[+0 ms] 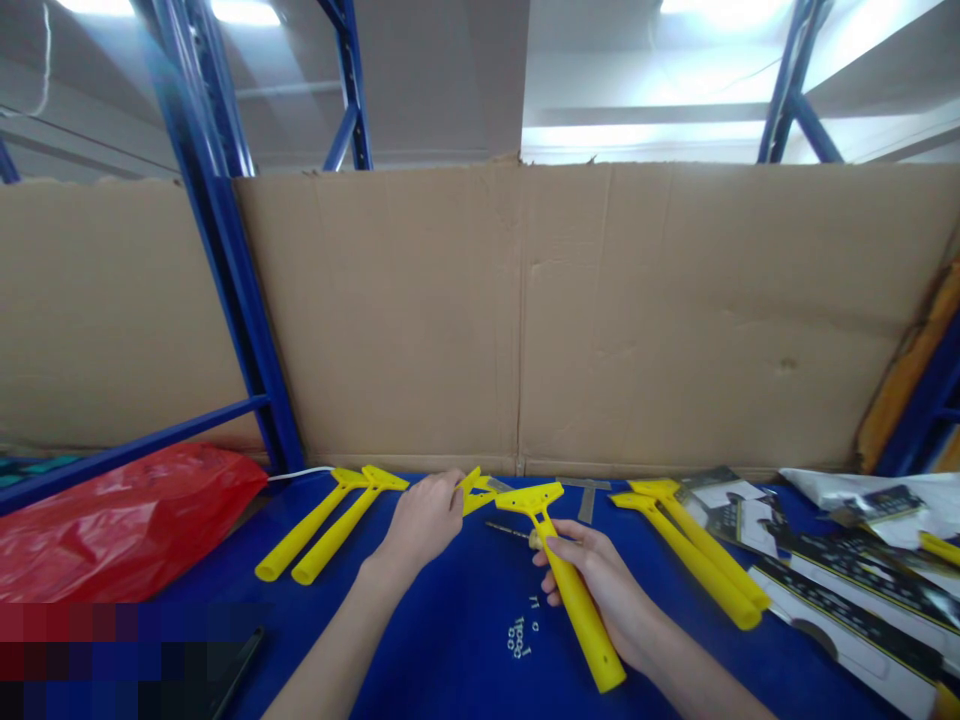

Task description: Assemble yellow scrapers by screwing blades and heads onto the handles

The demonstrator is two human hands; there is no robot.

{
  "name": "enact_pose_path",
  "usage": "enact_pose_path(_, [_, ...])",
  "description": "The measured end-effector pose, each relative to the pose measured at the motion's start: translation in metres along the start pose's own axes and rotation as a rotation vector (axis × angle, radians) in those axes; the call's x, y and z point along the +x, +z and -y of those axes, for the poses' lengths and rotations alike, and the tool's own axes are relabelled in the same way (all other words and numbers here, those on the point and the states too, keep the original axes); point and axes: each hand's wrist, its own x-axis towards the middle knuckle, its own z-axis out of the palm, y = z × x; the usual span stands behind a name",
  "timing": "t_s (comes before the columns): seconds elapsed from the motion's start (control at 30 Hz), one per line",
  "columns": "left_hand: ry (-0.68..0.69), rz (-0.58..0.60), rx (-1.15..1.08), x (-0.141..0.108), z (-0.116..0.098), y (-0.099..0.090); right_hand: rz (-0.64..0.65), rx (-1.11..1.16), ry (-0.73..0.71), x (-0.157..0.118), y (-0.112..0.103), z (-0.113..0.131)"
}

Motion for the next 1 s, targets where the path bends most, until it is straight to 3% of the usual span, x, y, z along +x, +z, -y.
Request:
enact_pose_path(0.2, [0.045, 0.191, -0.037, 0.001, 0.006, 0.015, -0.018, 0.007, -0.007, 0.003, 0.000, -0.002])
enact_pose_path(0.3, [0.044, 0.224, 0.032, -0.002, 0.005, 0.016, -0.029, 0.020, -0.005, 0.002, 0.000, -0.001])
enact_pose_path(0.57, [0.037, 0.039, 0.262, 0.002, -0.010, 0.015, 0.006, 0.033, -0.033, -0.004, 0.001, 0.003])
enact_pose_path(0.87, [0.187, 0.068, 0.068, 0.019, -0.020, 0.048, -0.029, 0.032, -0.033, -0.006, 0.001, 0.004])
enact_pose_path(1.0, [0.182, 0.116, 0.012, 0.024, -0.019, 0.058, -0.032, 0.026, -0.019, -0.007, 0.003, 0.006])
